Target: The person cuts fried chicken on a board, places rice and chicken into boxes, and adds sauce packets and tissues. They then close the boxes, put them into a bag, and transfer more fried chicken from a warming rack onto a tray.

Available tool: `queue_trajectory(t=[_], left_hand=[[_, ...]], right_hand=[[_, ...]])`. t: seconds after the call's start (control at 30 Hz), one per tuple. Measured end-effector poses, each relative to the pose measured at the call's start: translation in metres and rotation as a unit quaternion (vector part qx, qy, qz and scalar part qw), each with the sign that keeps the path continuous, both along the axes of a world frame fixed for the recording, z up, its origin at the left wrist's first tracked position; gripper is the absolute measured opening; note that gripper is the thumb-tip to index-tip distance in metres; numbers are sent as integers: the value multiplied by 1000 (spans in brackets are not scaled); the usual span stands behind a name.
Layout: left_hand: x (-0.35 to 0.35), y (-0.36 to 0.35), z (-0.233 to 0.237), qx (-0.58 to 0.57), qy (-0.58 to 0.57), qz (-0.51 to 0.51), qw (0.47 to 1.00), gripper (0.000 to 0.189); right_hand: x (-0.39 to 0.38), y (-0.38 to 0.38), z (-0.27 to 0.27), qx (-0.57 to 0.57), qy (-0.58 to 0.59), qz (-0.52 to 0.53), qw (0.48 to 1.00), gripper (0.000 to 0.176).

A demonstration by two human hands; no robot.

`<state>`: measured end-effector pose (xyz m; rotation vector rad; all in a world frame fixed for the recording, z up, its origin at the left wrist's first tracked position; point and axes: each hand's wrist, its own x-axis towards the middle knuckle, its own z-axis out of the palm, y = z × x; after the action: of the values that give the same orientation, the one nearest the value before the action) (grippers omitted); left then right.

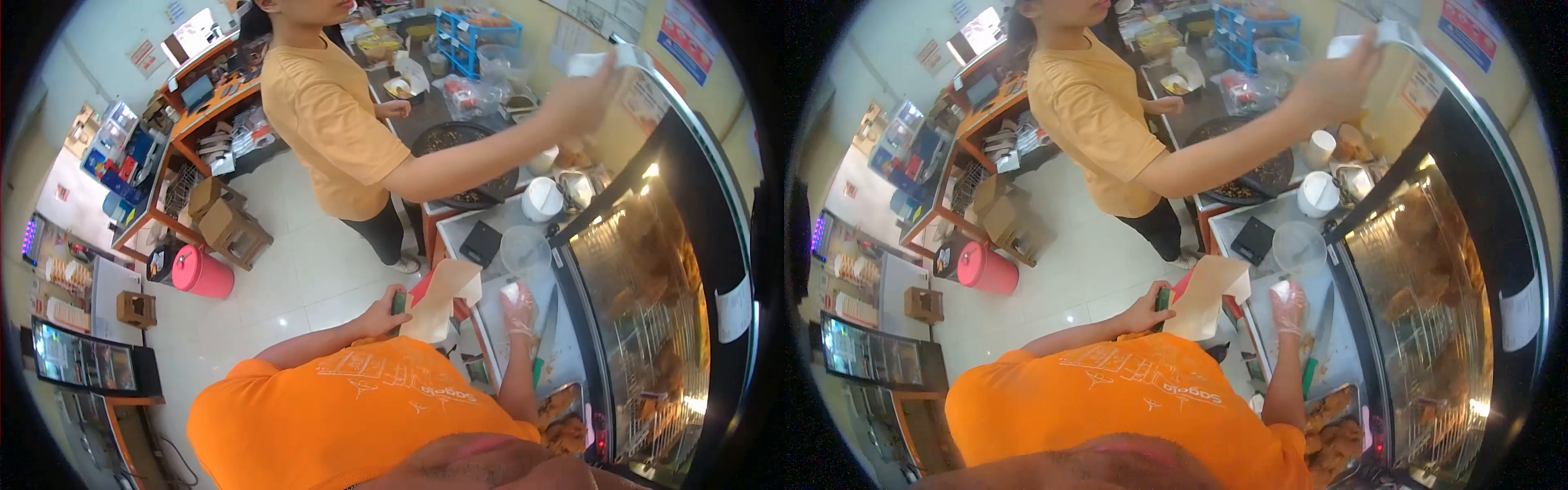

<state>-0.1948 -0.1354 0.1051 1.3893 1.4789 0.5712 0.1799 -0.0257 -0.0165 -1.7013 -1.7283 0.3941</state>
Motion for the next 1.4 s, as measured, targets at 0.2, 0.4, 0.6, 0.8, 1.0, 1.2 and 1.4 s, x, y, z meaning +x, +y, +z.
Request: queue_trajectory(t=[0.2, 0.4, 0.6, 0.8, 1.0, 1.2, 1.4], left_hand=[[-10, -24, -3, -29, -10, 49, 998, 66], [-23, -24, 10, -45, -28, 74, 996, 65], [-60, -20, 0, -27, -43, 56, 997, 67], [-114, -17, -15, -8, -63, 66, 996, 67], [-157, 7, -31, 28, -32, -19, 999, 67], [-163, 38, -2, 32, -23, -289, 956, 73], [-155, 48, -37, -57, -30, -399, 915, 84]], right_hand=[[17, 31, 12, -136, 114, -38, 983, 60], [6, 31, 8, -207, 145, -93, 963, 50], [2, 24, 11, -201, 26, -110, 973, 47], [-11, -6, -5, -21, -216, -103, 971, 41], [-137, -59, 74, -145, 57, 27, 987, 51], [-217, -111, 169, -92, -64, 64, 992, 69], [-198, -176, 69, -364, -67, 98, 924, 27]])
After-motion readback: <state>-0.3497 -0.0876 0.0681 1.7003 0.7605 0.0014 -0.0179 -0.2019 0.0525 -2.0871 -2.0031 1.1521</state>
